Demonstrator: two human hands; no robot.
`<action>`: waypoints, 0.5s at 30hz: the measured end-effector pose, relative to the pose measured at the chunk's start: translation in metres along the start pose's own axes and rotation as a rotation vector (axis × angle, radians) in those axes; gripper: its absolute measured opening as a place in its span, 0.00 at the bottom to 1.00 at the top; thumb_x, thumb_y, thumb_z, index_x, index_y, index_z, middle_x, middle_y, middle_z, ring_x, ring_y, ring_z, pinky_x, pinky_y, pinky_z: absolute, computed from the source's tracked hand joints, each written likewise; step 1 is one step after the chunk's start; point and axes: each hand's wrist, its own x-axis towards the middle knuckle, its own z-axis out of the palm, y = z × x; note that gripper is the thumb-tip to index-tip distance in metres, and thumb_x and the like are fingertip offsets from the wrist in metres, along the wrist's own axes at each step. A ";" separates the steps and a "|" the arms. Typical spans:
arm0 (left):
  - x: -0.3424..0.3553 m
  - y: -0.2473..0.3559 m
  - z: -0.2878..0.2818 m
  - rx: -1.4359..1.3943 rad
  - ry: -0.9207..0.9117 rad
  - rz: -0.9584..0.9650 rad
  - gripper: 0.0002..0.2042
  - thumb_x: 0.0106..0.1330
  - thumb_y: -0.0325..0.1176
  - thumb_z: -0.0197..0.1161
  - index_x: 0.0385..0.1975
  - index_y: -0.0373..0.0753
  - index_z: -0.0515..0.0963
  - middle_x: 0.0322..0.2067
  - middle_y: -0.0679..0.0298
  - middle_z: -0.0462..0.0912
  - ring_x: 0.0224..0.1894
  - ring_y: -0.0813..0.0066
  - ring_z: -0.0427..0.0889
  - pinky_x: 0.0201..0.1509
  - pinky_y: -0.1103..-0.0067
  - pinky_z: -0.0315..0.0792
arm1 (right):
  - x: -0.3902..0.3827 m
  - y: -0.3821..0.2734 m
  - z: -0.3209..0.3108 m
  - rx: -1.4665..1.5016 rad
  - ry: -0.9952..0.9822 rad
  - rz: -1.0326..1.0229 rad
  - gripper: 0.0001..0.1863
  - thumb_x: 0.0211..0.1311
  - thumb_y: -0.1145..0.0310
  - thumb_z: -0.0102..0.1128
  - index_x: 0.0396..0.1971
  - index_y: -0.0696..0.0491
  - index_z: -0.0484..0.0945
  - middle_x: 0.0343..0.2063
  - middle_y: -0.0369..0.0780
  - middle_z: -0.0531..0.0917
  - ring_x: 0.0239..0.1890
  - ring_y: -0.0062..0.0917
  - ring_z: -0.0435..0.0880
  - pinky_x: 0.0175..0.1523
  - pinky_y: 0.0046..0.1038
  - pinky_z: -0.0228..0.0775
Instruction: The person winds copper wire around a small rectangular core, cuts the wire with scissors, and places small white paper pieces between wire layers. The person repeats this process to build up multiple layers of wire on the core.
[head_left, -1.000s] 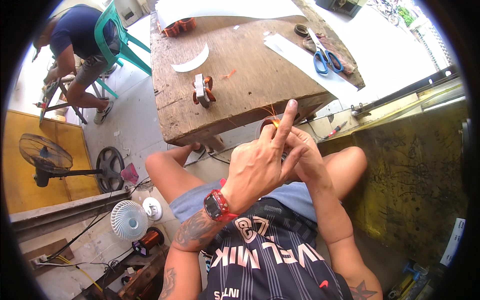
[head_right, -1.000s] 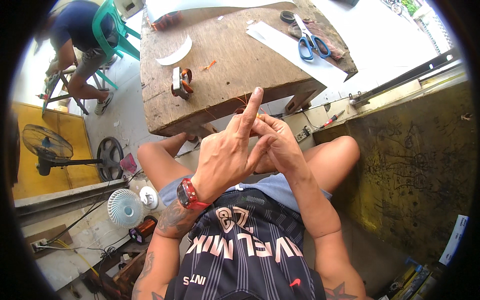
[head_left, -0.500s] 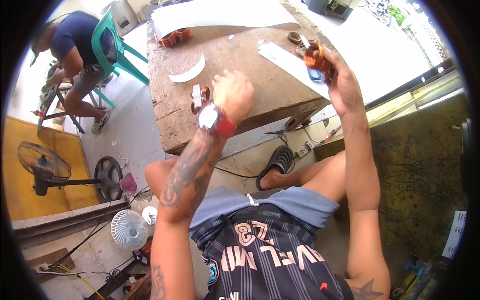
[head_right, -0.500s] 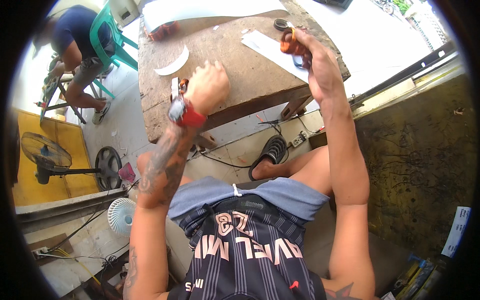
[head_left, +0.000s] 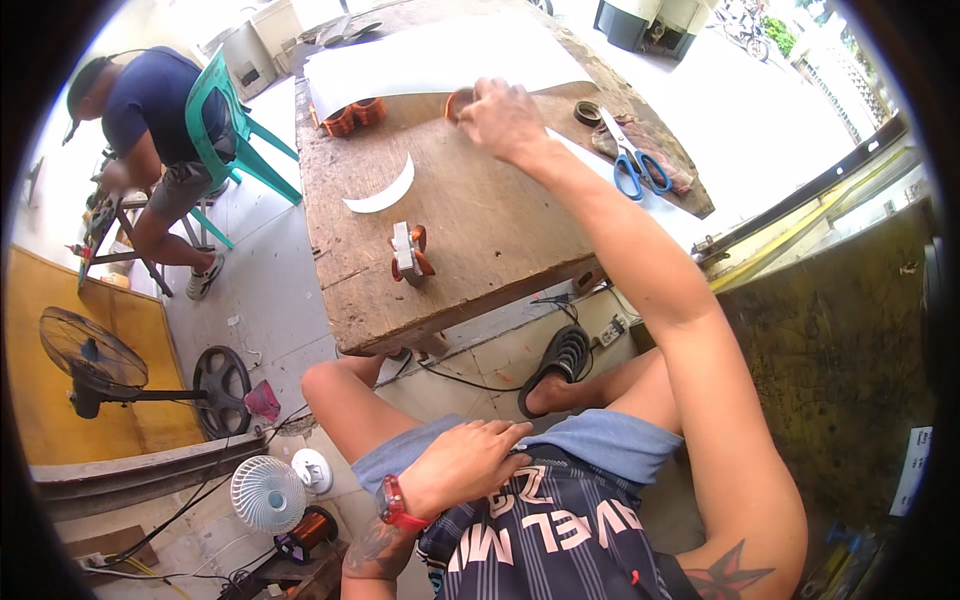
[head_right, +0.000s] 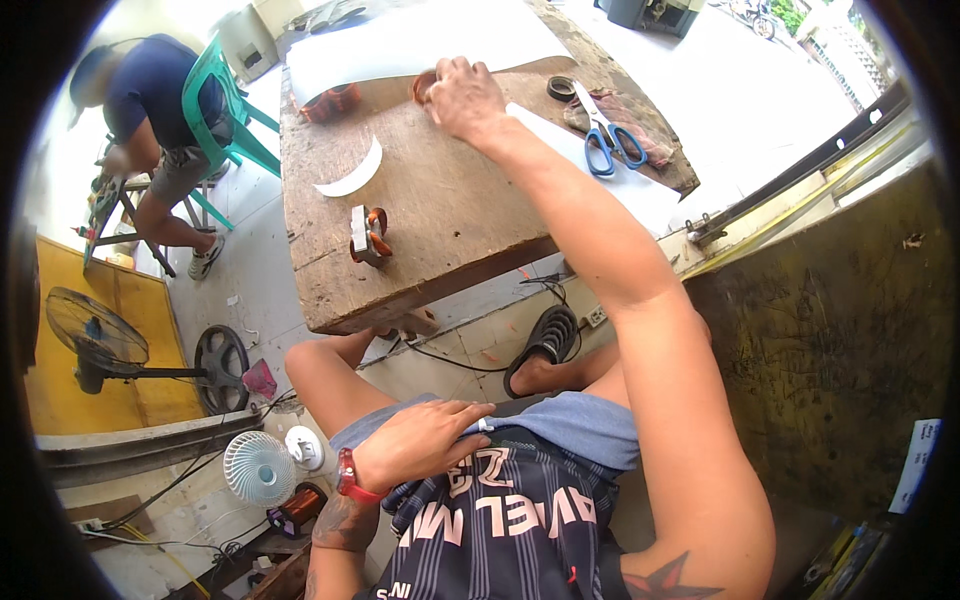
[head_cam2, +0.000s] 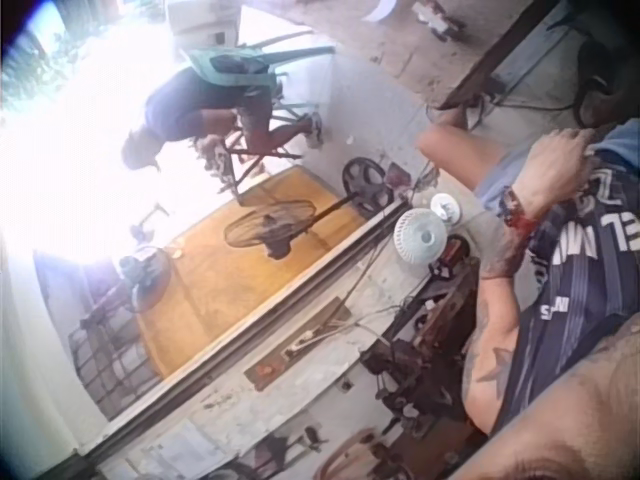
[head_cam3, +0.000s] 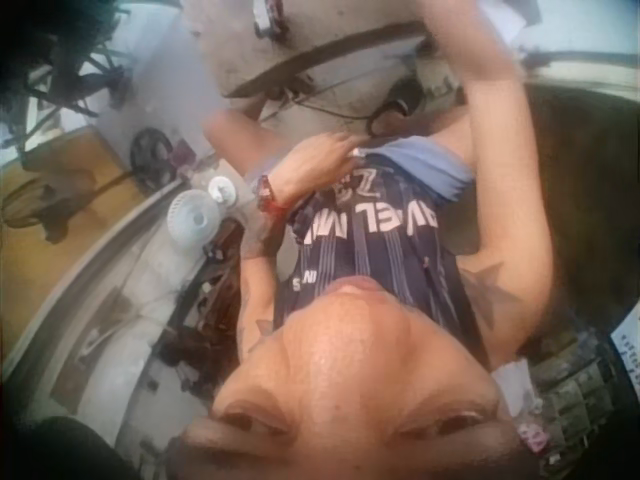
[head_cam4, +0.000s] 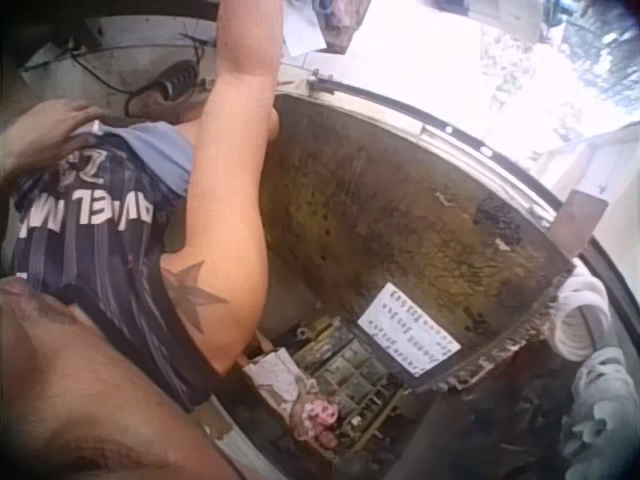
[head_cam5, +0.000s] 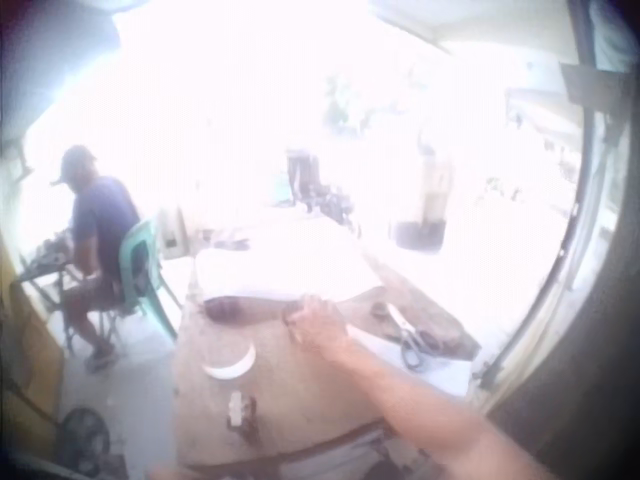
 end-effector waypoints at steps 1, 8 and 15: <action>-0.007 -0.005 0.002 -0.026 0.035 0.005 0.24 0.78 0.46 0.58 0.66 0.36 0.75 0.55 0.47 0.85 0.58 0.47 0.83 0.63 0.61 0.75 | -0.001 -0.005 0.003 0.019 -0.025 -0.007 0.14 0.73 0.54 0.65 0.45 0.46 0.93 0.38 0.40 0.80 0.43 0.31 0.76 0.50 0.34 0.71; -0.040 -0.018 -0.021 -0.120 0.068 0.073 0.25 0.78 0.47 0.59 0.68 0.37 0.74 0.58 0.48 0.84 0.60 0.48 0.82 0.65 0.63 0.75 | -0.041 -0.028 -0.026 0.110 -0.088 0.025 0.15 0.73 0.53 0.64 0.41 0.47 0.92 0.40 0.40 0.78 0.46 0.32 0.75 0.55 0.33 0.66; -0.051 0.001 -0.094 -0.257 0.076 0.379 0.22 0.79 0.42 0.60 0.66 0.35 0.76 0.55 0.48 0.86 0.56 0.52 0.86 0.60 0.65 0.79 | -0.076 -0.039 -0.053 1.014 -0.442 0.586 0.24 0.69 0.45 0.67 0.42 0.54 0.91 0.41 0.44 0.87 0.48 0.33 0.83 0.61 0.35 0.69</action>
